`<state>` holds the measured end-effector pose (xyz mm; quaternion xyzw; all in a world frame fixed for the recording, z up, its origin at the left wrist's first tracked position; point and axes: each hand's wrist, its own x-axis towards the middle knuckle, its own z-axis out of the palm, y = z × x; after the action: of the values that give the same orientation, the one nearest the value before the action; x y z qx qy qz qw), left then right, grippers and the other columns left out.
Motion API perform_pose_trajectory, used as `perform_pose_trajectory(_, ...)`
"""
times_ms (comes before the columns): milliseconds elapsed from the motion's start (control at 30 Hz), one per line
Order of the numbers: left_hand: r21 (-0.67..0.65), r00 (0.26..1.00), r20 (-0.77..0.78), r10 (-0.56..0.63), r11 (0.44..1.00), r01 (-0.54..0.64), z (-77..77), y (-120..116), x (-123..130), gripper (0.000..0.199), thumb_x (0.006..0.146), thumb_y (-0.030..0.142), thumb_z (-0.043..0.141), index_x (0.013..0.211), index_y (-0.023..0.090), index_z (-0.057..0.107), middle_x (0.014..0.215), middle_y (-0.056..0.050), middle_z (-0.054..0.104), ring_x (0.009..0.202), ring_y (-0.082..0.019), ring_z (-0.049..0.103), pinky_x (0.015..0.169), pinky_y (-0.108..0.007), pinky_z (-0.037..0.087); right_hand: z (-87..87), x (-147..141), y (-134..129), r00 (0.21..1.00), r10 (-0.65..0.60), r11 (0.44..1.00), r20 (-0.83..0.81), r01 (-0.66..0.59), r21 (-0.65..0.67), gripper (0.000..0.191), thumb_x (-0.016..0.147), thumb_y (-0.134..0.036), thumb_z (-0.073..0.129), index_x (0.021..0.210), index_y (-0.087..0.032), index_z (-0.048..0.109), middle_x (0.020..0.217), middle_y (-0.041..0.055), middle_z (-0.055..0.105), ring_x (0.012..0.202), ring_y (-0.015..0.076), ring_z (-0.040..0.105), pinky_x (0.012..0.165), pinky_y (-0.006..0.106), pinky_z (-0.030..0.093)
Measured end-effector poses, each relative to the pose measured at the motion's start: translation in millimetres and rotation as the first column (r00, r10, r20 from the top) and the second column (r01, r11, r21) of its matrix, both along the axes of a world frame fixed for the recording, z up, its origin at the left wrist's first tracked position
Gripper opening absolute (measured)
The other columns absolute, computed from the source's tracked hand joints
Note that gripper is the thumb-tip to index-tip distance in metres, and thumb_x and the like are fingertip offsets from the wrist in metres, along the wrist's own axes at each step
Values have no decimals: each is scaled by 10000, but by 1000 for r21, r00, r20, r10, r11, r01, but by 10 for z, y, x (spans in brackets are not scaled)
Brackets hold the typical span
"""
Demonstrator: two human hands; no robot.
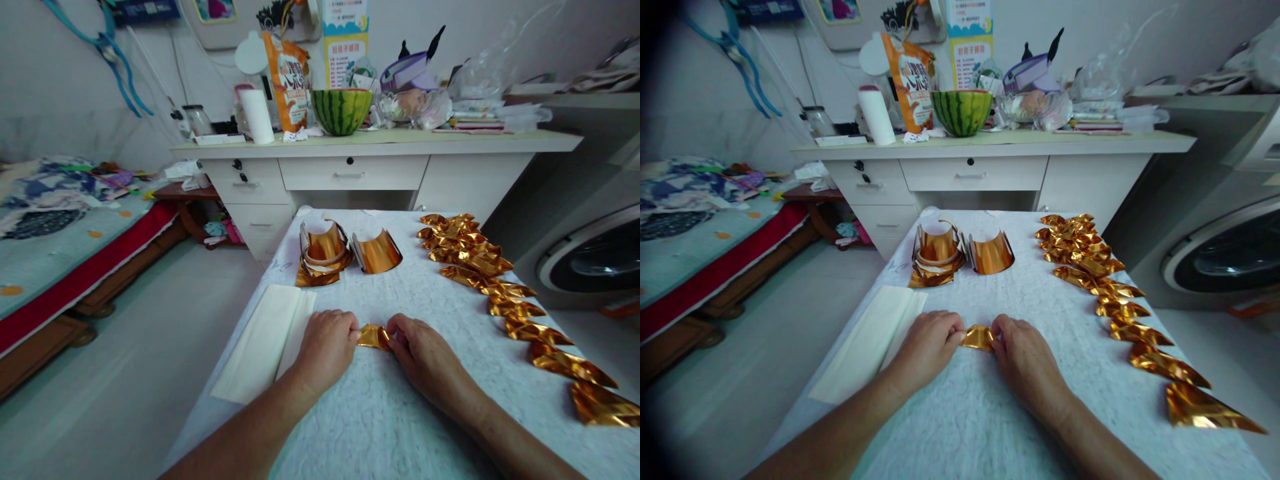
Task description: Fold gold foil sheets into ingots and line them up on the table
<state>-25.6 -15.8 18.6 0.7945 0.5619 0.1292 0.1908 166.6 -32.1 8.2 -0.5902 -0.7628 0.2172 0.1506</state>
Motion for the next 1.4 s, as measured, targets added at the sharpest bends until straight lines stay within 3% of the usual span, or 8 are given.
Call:
perform_pose_trajectory(200,28,1000,-5,-21,999,22,-53,6,-9,83,858,189,580,781,209,604,781,6,663,808,-189,604,715,-308,353,-4,-3,-16,1000,9,999,0,-9,35,103,893,-159,452,878,-197,547,800,40,598,732,190,549,657,291,382)
perform_pose_trajectory(333,56,997,47,-62,997,59,-97,12,-13,89,852,143,558,836,224,590,826,19,643,842,-179,587,737,-301,359,1,-29,-13,991,134,985,3,-134,111,253,937,-144,391,778,-196,581,810,44,569,744,181,524,670,290,380)
perform_pose_trajectory(467,55,986,95,-139,989,134,-118,45,-27,184,851,104,529,860,250,640,882,11,618,901,-174,572,781,-290,378,20,-57,23,979,201,973,15,-201,109,288,888,-41,384,776,-191,603,804,41,586,776,183,523,709,298,384)
perform_pose_trajectory(667,41,978,124,-169,985,165,-92,63,-54,203,833,96,534,858,245,669,889,7,621,905,-171,578,804,-292,396,130,-113,49,984,172,984,54,-174,34,173,854,-83,464,770,-184,577,836,44,583,787,180,527,714,290,391)
perform_pose_trajectory(767,46,977,124,-176,984,171,-72,51,-60,80,798,210,649,872,240,663,908,4,627,911,-191,578,810,-310,397,186,-163,66,979,159,987,130,-160,-1,99,867,-166,516,792,-184,578,858,52,588,789,186,531,708,297,386)
perform_pose_trajectory(900,33,979,113,-173,985,170,-56,56,-44,164,752,323,739,851,228,649,887,4,643,886,-199,581,764,-306,384,192,-212,94,964,140,990,225,-136,-32,85,876,-198,530,821,-186,593,889,63,600,807,193,546,719,307,382)
perform_pose_trajectory(1167,15,973,168,-159,987,159,-72,85,-24,66,808,230,687,786,212,627,815,23,658,836,-168,590,730,-279,369,118,-227,57,962,100,992,253,-116,48,104,889,-207,533,797,-200,580,868,60,601,786,205,551,687,317,375)
perform_pose_trajectory(1400,-1,972,214,-93,995,96,-95,79,-26,168,786,171,656,941,226,621,782,38,633,797,-157,592,717,-265,383,49,-212,36,977,47,995,207,-65,81,109,881,-152,499,835,-200,586,881,61,592,820,213,531,726,335,372)
